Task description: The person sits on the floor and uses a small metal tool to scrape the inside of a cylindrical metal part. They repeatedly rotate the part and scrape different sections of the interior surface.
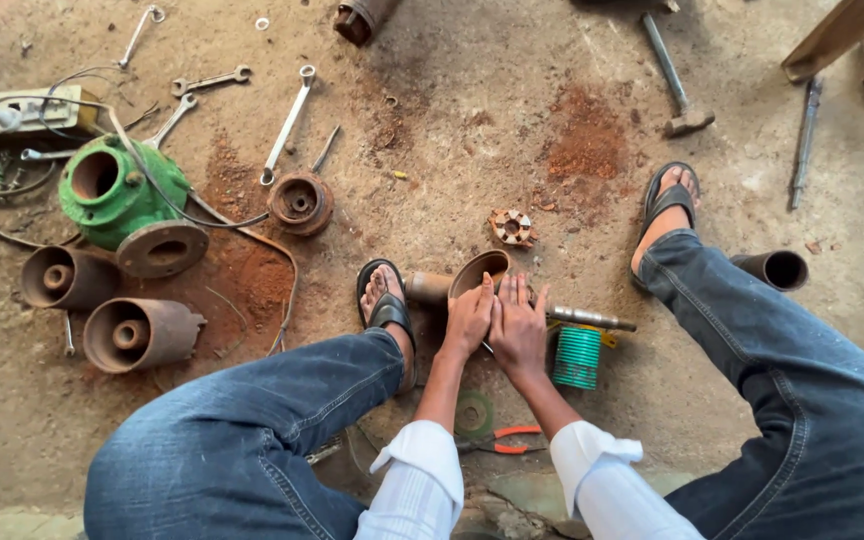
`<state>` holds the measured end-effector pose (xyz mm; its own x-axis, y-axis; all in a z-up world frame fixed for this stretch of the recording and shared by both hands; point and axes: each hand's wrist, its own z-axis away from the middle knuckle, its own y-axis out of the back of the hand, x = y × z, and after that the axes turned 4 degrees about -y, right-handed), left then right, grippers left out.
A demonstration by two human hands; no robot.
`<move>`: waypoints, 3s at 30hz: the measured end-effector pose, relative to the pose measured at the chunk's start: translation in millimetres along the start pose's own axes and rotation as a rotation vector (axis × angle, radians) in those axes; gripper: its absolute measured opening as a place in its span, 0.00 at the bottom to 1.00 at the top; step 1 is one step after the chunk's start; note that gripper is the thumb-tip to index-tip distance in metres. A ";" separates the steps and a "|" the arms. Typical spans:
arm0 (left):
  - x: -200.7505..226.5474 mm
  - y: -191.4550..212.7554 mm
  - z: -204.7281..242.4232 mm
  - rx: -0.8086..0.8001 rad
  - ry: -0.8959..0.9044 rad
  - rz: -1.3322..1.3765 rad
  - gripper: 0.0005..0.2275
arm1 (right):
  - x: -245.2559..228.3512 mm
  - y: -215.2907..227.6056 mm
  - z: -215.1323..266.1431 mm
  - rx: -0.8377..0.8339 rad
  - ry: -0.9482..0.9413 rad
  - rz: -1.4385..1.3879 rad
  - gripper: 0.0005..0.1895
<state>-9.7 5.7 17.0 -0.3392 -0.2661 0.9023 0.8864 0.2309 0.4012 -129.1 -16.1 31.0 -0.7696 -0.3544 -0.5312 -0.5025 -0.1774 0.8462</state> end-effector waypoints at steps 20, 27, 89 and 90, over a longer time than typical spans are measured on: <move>5.9 -4.1 1.5 0.081 -0.058 -0.051 0.28 | 41.0 -12.8 -43.2 -0.146 -0.214 -0.115 0.28; 18.8 -4.7 13.5 0.158 -0.114 -0.170 0.18 | 56.5 -25.6 -46.4 -0.108 -0.229 -0.242 0.28; -38.1 -0.7 6.9 0.103 0.652 0.607 0.33 | 59.4 -15.4 -17.2 0.123 -0.483 -0.427 0.13; -39.6 -2.1 6.4 0.098 0.644 0.585 0.33 | 58.6 -13.6 -17.4 0.121 -0.488 -0.420 0.13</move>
<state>-0.2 21.7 -18.6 0.4316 -0.5502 0.7148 0.8216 0.5670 -0.0595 -160.6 -50.4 -10.9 -0.5744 0.1853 -0.7973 -0.8180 -0.0955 0.5672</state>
